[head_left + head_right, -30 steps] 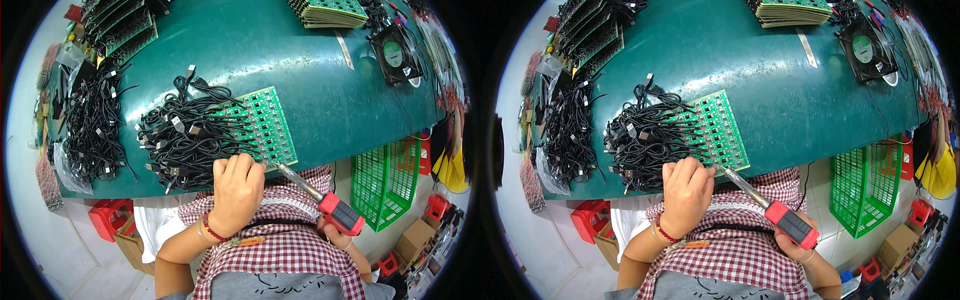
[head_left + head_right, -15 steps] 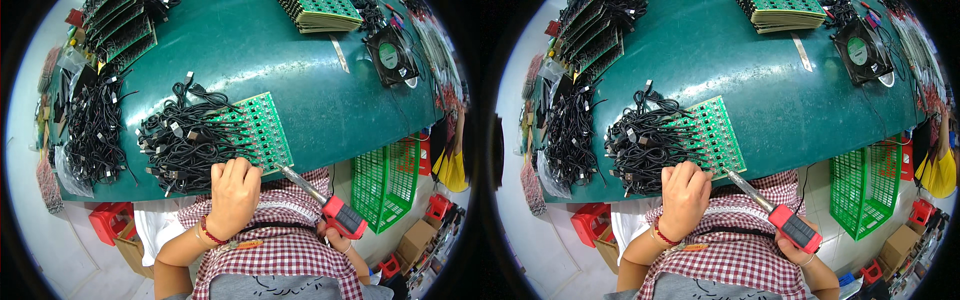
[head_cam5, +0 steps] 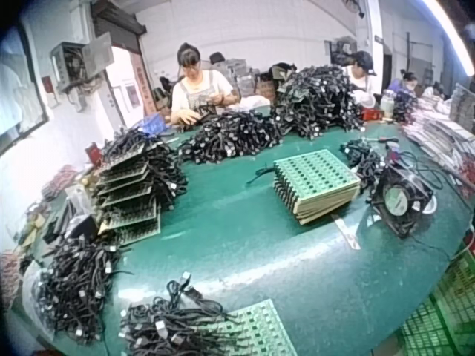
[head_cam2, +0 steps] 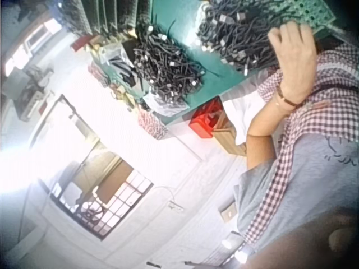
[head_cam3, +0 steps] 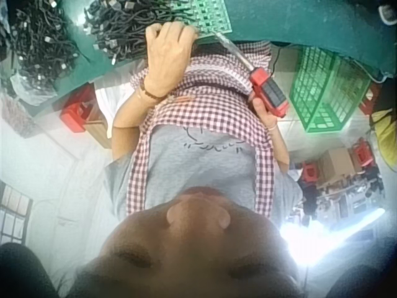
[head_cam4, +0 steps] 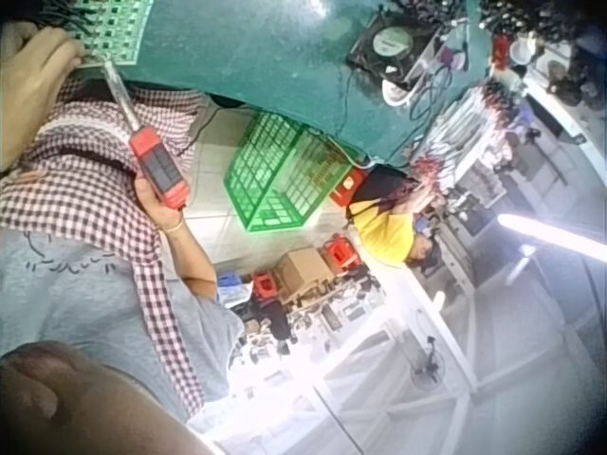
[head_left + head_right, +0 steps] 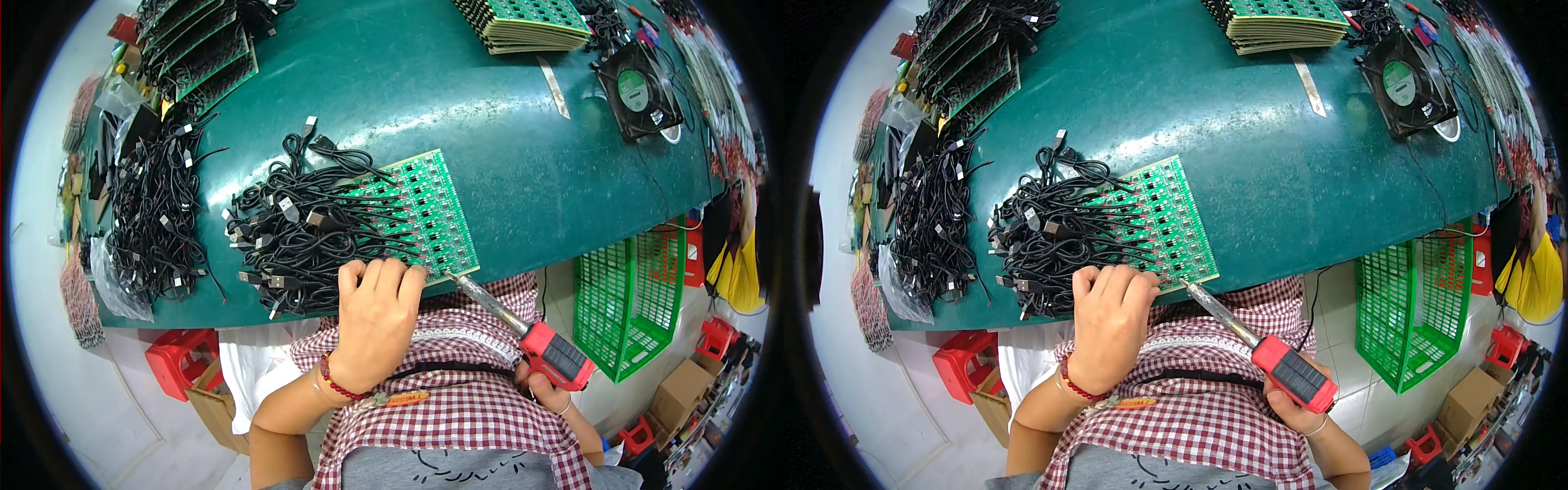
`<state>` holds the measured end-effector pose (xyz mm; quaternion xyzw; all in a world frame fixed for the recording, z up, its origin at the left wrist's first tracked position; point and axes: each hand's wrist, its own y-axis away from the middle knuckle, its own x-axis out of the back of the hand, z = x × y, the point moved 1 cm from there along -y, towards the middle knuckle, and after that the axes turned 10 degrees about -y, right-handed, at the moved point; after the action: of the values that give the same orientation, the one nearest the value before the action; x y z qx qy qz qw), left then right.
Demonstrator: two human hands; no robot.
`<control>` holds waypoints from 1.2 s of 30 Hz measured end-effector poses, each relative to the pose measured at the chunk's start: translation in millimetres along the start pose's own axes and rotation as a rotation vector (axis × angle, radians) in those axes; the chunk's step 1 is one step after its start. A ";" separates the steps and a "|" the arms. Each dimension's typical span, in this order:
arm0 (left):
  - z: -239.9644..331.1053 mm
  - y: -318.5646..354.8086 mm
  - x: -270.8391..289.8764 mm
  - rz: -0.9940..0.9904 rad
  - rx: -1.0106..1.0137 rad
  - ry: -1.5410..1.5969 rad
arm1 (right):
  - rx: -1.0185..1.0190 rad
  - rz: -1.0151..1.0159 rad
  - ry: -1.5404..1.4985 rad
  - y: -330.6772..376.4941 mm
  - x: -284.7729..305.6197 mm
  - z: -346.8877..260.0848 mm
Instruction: The person solders USB cables onto a circuit board by aligning the wire leads on the board by hand and applying heat to the joints using a soldering iron.
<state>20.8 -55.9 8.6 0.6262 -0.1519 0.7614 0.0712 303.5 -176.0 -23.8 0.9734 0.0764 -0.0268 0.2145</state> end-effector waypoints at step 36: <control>-6.1 -22.3 -5.0 -0.115 -0.080 0.225 | -0.002 0.006 -0.085 -5.0 -11.4 -4.6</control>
<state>22.8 -32.6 5.8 0.5409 -0.1371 0.8150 0.1562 291.5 -171.2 -20.7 0.9713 0.0644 -0.0673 0.2189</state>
